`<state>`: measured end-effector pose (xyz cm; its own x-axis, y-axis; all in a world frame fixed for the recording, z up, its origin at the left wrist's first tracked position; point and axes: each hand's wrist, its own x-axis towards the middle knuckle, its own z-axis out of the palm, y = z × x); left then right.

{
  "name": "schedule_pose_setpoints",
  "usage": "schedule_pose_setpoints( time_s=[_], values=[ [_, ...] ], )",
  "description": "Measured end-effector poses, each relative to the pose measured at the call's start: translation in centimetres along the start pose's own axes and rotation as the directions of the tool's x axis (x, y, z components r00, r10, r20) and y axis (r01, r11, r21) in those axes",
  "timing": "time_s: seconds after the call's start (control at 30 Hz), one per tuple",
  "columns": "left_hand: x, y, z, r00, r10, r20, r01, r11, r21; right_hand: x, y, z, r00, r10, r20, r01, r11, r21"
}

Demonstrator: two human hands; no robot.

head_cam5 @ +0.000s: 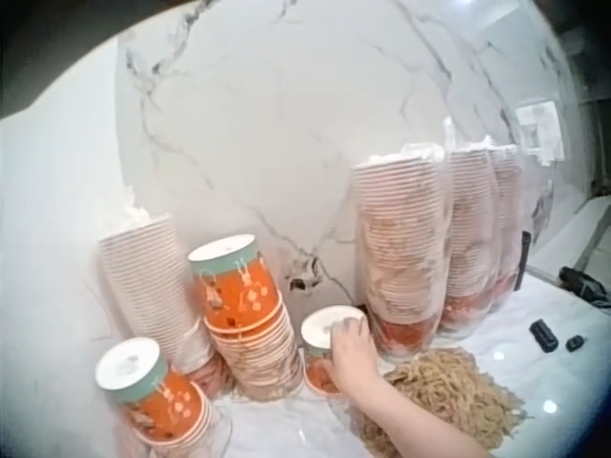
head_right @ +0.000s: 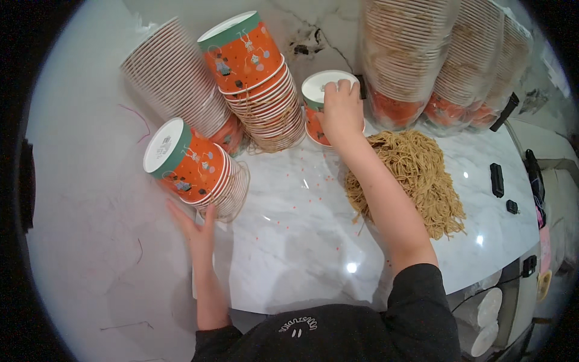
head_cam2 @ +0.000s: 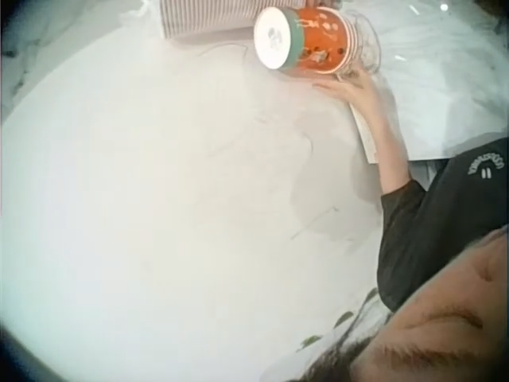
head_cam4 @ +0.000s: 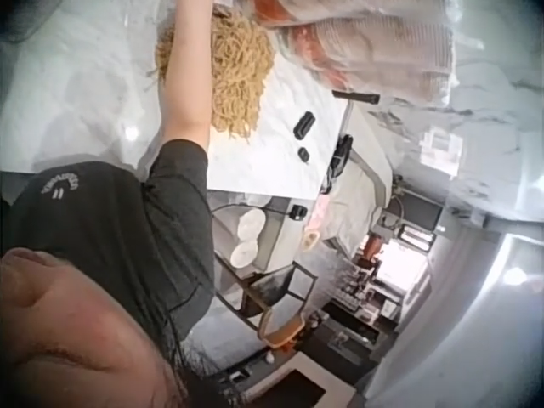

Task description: Attaching string handles to themed paper buckets by threading twine through holes and knotting it.

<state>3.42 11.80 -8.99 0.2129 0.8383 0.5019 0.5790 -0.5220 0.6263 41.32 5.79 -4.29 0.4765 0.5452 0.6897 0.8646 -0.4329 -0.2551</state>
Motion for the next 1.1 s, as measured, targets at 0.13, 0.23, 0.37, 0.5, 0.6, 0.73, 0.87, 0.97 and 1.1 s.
schedule_pose_setpoints(
  time_s=[0.13,0.23,0.37,0.5,0.6,0.73,0.87,0.97,1.1],
  values=[
    [-4.2,5.3,-0.6,0.98,0.127,-0.155,-0.131,0.991,-0.017,-0.8,-0.2,-5.6,0.986,0.037,0.163,-0.071,0.975,0.21],
    [-5.0,7.2,-0.8,0.867,0.342,0.362,-0.268,0.933,-0.24,-1.8,-0.6,-11.0,0.991,0.056,0.124,-0.114,0.837,0.536],
    [-5.1,11.0,0.7,0.823,0.177,0.54,0.305,0.664,-0.682,-1.9,-1.0,-15.4,0.926,-0.082,0.368,-0.288,0.474,0.832],
    [-5.7,13.5,0.7,0.851,0.137,0.507,0.45,0.308,-0.838,-3.7,-1.4,-15.9,0.822,-0.157,0.547,-0.505,0.243,0.828],
    [-6.6,13.9,0.5,0.895,0.133,0.425,0.364,0.333,-0.87,-4.2,-0.3,-15.1,0.797,-0.194,0.572,-0.562,0.11,0.82],
    [-7.8,13.3,0.2,0.919,0.082,0.384,0.356,0.241,-0.903,-4.4,-0.2,-14.7,0.828,-0.184,0.529,-0.521,0.095,0.848],
    [-9.3,11.6,-1.0,0.939,-0.017,0.342,0.331,0.311,-0.891,-3.6,2.2,-14.5,0.891,-0.106,0.441,-0.422,0.16,0.892],
    [-11.0,9.0,-3.3,0.948,-0.072,0.31,0.31,0.429,-0.848,-2.8,5.5,-14.6,0.935,0.085,0.345,-0.351,0.073,0.933],
    [-10.9,9.3,-7.7,0.934,-0.179,0.31,0.351,0.626,-0.696,-2.7,7.4,-15.5,0.962,0.132,0.238,-0.243,0.018,0.97]
  ],
)
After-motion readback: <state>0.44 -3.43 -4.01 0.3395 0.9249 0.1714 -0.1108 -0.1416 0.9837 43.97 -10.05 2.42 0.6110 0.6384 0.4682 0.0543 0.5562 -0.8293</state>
